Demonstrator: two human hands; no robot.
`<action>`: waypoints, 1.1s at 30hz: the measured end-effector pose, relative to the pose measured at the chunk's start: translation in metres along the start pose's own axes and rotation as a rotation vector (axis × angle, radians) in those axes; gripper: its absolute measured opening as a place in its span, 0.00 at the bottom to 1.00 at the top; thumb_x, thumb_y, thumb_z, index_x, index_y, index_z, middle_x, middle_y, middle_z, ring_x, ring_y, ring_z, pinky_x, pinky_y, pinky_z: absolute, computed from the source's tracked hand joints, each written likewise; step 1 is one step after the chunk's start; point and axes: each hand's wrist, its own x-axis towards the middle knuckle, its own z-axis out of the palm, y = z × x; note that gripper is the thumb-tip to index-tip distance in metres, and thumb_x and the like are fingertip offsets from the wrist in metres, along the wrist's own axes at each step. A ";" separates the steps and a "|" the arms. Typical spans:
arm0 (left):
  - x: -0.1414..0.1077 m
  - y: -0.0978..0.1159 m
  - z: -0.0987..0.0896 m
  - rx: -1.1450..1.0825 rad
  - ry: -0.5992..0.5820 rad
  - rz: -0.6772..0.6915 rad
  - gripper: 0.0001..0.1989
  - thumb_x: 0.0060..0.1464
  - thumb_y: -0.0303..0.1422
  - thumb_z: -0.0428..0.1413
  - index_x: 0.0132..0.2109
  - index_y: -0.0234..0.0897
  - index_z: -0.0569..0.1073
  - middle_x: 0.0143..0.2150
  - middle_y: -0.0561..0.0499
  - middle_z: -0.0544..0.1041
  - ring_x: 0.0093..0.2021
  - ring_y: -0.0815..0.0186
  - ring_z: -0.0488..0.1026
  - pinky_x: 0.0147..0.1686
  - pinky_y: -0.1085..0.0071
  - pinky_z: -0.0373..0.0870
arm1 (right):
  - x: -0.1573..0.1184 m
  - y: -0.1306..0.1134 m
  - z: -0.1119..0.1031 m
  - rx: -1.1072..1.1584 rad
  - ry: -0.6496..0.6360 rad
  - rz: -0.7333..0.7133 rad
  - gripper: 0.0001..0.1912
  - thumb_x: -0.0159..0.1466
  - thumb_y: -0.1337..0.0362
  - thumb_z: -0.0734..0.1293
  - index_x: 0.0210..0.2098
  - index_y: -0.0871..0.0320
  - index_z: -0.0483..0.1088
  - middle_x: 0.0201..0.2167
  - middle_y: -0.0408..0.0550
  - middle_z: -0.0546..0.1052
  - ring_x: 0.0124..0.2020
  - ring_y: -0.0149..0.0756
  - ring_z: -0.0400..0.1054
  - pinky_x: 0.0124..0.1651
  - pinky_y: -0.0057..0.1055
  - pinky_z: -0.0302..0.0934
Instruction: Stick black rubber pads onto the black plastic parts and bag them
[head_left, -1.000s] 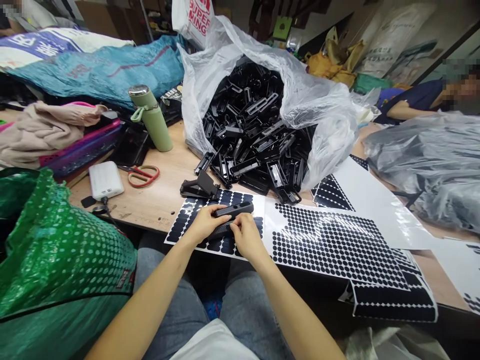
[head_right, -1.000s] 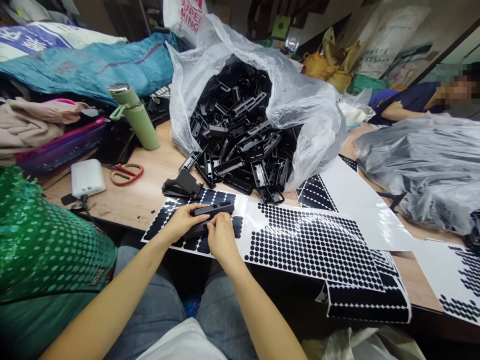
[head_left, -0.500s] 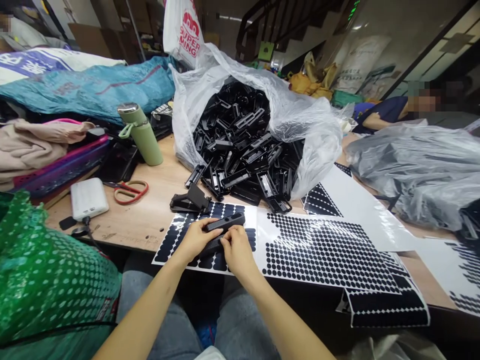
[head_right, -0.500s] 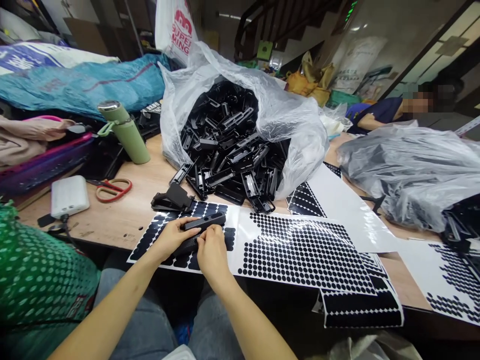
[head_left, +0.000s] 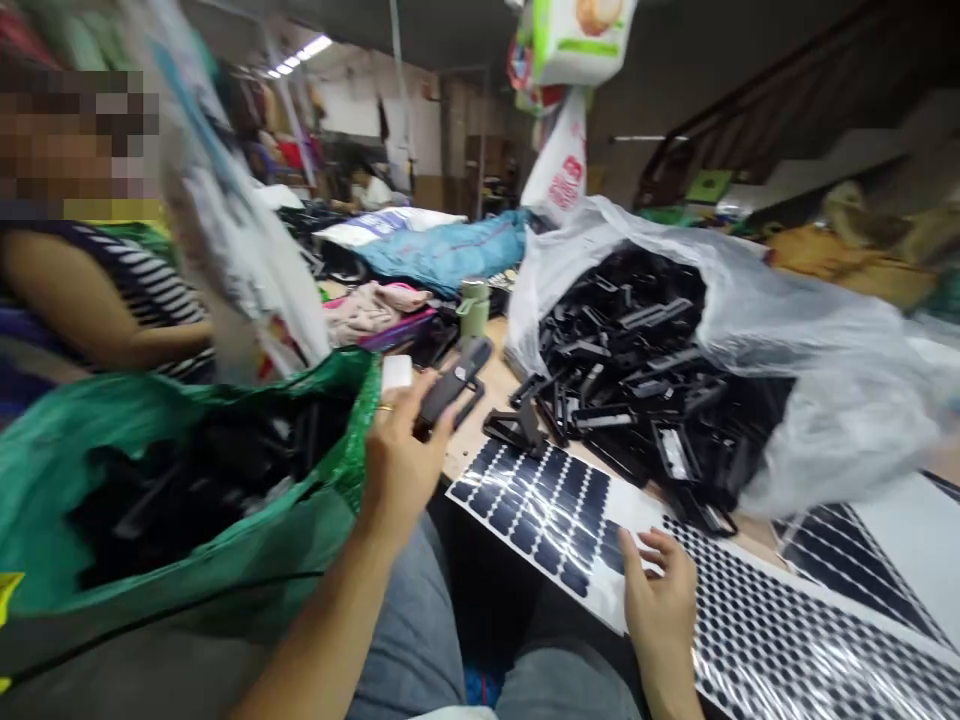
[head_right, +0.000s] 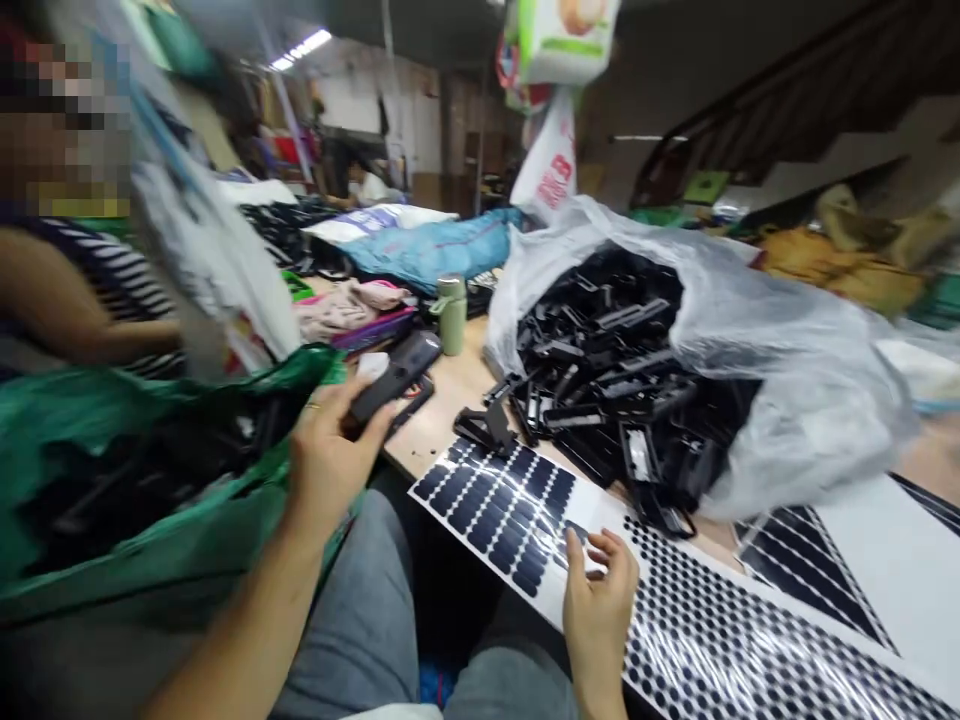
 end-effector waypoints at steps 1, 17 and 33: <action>0.008 -0.001 -0.027 0.146 0.129 0.009 0.21 0.49 0.36 0.55 0.50 0.37 0.69 0.47 0.44 0.69 0.50 0.56 0.65 0.52 0.63 0.57 | -0.004 -0.003 0.000 0.004 -0.039 0.004 0.20 0.52 0.48 0.63 0.35 0.57 0.62 0.45 0.53 0.63 0.36 0.38 0.63 0.34 0.35 0.60; -0.004 -0.016 0.075 0.256 -0.334 0.373 0.22 0.52 0.42 0.48 0.48 0.31 0.68 0.45 0.39 0.70 0.47 0.54 0.66 0.46 0.61 0.63 | -0.027 -0.002 -0.022 0.133 -0.098 -0.006 0.12 0.57 0.54 0.61 0.29 0.58 0.64 0.40 0.51 0.67 0.30 0.33 0.64 0.32 0.30 0.59; -0.005 -0.053 0.251 0.452 -0.465 0.402 0.25 0.54 0.37 0.43 0.52 0.20 0.65 0.52 0.28 0.63 0.55 0.46 0.56 0.50 0.54 0.55 | -0.022 0.032 -0.062 0.127 -0.001 0.126 0.08 0.60 0.59 0.59 0.27 0.57 0.62 0.35 0.48 0.68 0.31 0.33 0.63 0.35 0.30 0.59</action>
